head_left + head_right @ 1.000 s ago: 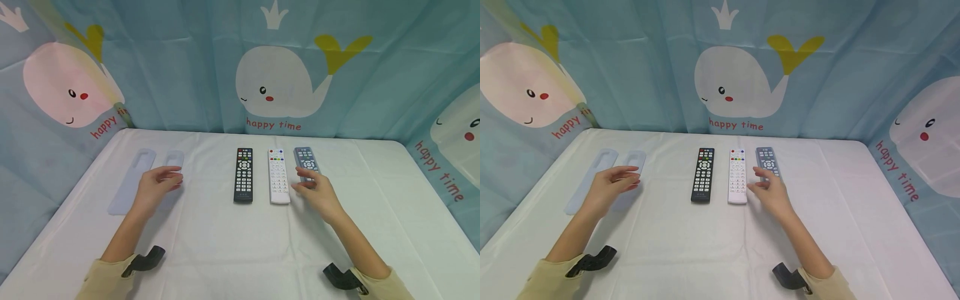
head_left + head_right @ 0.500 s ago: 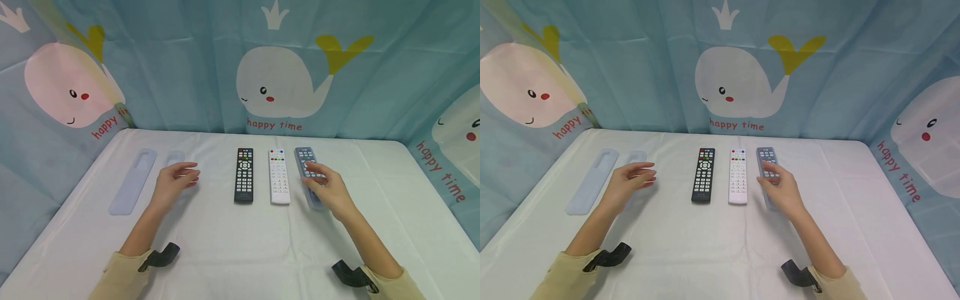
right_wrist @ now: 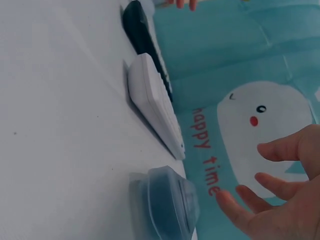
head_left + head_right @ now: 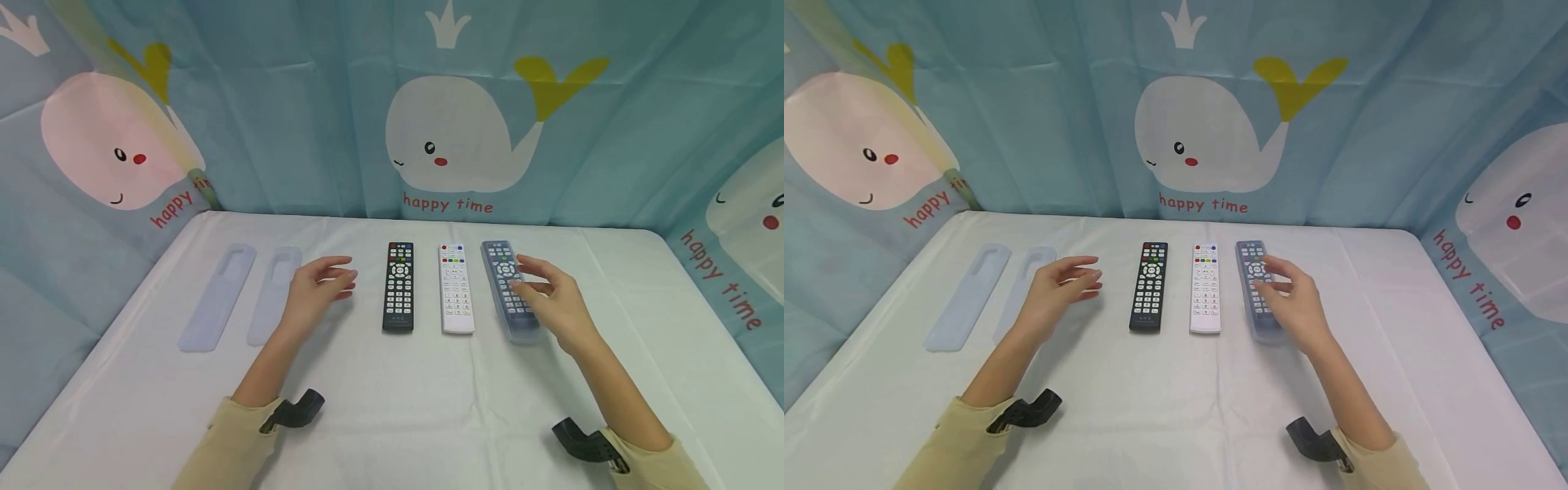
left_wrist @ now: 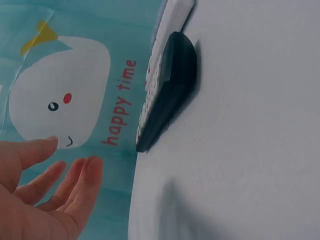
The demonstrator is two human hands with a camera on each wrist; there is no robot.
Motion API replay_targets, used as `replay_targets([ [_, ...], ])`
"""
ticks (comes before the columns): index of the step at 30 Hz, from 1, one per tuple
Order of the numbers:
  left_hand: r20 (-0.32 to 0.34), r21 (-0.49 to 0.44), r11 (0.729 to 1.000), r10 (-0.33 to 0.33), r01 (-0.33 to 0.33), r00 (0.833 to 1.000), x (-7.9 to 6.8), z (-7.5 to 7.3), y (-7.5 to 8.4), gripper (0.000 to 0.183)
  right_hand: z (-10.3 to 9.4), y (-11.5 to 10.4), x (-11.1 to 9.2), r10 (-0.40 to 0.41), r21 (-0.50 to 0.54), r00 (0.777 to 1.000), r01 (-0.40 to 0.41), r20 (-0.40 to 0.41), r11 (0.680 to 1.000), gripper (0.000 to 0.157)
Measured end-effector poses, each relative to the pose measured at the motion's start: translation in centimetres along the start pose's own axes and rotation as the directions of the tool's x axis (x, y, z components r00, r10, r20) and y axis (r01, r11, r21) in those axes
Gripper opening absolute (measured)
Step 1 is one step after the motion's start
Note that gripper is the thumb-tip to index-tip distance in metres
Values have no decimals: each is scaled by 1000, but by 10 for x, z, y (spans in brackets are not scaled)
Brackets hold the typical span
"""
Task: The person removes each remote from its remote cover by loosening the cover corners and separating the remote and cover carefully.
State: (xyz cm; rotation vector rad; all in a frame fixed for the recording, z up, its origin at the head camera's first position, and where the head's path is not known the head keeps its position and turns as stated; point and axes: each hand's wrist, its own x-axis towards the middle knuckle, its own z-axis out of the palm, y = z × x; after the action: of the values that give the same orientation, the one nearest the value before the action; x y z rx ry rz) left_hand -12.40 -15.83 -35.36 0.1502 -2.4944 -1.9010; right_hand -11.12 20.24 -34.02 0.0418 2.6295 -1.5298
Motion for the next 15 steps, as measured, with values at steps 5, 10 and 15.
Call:
replay_targets([
  [5, -1, -20, 1000, -7, 7, 1000, 2, 16, 5, 37, -5, 1, 1, 9, -17, 1000, -9, -22, 1000, 60],
  [10, 8, -35, 999, -3, 3, 1000, 4, 31, 11, 38, -7, 1, 3, 17, 1, 999, -17, -41, 1000, 61],
  [15, 25, -52, 999, -3, 5, 1000, 5, 47, 18, 38, -10, 3, 6, 33, 18, 998, -32, -57, 999, 62],
])
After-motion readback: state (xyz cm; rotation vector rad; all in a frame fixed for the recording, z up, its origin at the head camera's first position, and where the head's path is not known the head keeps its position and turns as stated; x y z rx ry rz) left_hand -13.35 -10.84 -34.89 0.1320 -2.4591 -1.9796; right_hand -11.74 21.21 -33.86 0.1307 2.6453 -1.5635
